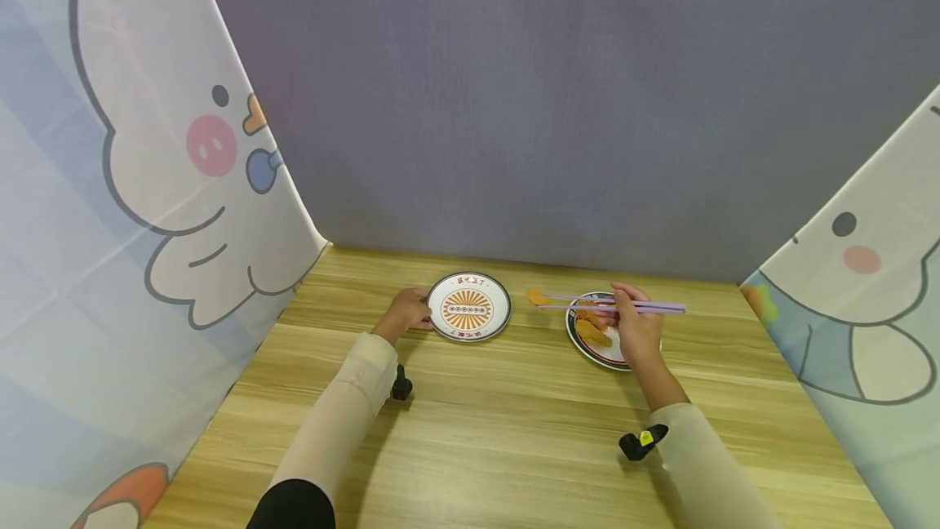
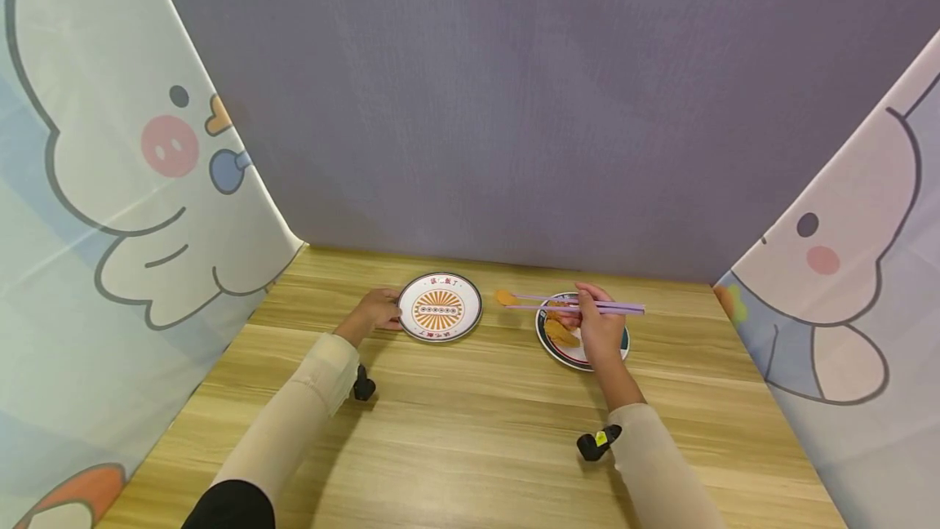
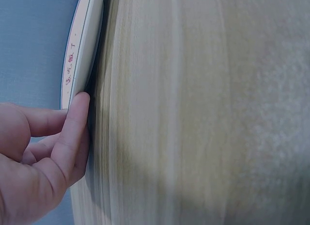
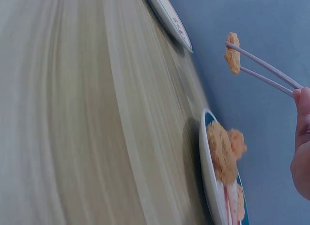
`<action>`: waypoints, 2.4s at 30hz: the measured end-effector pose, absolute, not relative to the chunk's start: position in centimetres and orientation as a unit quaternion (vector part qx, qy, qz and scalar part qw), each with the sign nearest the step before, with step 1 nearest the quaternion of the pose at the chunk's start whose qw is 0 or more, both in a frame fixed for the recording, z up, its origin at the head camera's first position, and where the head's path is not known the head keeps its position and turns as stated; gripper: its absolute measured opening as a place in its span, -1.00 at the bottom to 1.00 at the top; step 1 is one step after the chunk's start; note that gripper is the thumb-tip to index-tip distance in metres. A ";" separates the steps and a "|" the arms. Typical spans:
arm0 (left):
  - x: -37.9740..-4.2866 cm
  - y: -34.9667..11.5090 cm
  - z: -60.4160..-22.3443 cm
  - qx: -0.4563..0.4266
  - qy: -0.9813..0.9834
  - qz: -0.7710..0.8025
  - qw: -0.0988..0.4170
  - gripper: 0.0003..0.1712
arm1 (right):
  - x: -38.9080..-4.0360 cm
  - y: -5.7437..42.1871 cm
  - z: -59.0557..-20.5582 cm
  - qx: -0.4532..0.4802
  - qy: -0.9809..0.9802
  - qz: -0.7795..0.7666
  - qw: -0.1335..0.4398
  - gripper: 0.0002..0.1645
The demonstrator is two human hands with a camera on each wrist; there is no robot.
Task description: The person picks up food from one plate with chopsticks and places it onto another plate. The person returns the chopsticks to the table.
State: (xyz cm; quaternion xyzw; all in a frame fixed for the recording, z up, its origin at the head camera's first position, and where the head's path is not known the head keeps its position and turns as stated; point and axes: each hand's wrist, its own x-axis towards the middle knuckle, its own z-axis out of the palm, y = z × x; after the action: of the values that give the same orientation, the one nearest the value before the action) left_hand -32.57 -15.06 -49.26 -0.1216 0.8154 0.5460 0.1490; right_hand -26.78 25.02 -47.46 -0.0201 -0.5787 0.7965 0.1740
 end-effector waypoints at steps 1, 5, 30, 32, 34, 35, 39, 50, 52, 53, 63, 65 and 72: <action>-32.6 -15.1 -49.3 -0.120 0.817 0.544 0.148 -0.33 | -26.7 25.4 -47.5 -0.021 -0.580 0.796 0.173 -0.79; -32.6 -15.1 -49.3 -0.123 0.819 0.541 0.148 -0.34 | -26.3 26.7 -47.7 -0.022 -0.581 0.796 0.168 -0.77; -32.8 -15.1 -49.6 -0.125 0.812 0.550 0.152 -0.33 | -23.0 33.2 -48.2 -0.069 -0.518 0.832 0.184 -0.70; -32.6 -15.1 -49.3 -0.122 0.811 0.551 0.153 -0.33 | -22.6 33.7 -48.3 -0.079 -0.517 0.832 0.187 -0.70; -32.5 -15.1 -49.1 -0.119 0.811 0.552 0.154 -0.33 | -22.4 34.2 -48.5 -0.089 -0.507 0.835 0.194 -0.73; -32.4 -15.1 -49.1 -0.119 0.811 0.552 0.154 -0.33 | -22.3 34.4 -48.6 -0.095 -0.503 0.836 0.199 -0.76; -32.4 -15.1 -49.0 -0.117 0.810 0.554 0.152 -0.32 | -21.7 35.2 -49.3 -0.114 -0.499 0.831 0.217 -0.80; -32.6 -15.1 -49.3 -0.121 0.813 0.550 0.147 -0.31 | -19.9 37.2 -50.2 -0.127 -0.492 0.830 0.229 -0.78; -32.7 -15.1 -49.4 -0.120 0.815 0.548 0.147 -0.31 | -19.8 37.4 -50.4 -0.120 -0.500 0.827 0.228 -0.76; -32.7 -15.1 -49.4 -0.119 0.816 0.546 0.147 -0.32 | -19.7 37.4 -50.5 -0.118 -0.503 0.825 0.230 -0.75; -32.8 -15.0 -49.5 -0.121 0.816 0.547 0.144 -0.34 | -19.5 37.0 -50.5 -0.102 -0.521 0.812 0.242 -0.80; -32.8 -14.9 -49.5 -0.122 0.816 0.546 0.144 -0.33 | -19.6 36.9 -50.4 -0.096 -0.528 0.808 0.242 -0.80; -32.7 -14.9 -49.3 -0.118 0.817 0.545 0.145 -0.34 | -19.6 36.9 -50.4 -0.099 -0.527 0.808 0.244 -0.81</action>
State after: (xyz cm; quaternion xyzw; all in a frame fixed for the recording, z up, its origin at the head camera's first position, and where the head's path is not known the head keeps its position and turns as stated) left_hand -32.65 -14.90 -49.27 -0.1177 0.8174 0.5450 0.1449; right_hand -19.62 36.90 -50.37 -0.0991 -0.5273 0.8078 0.2440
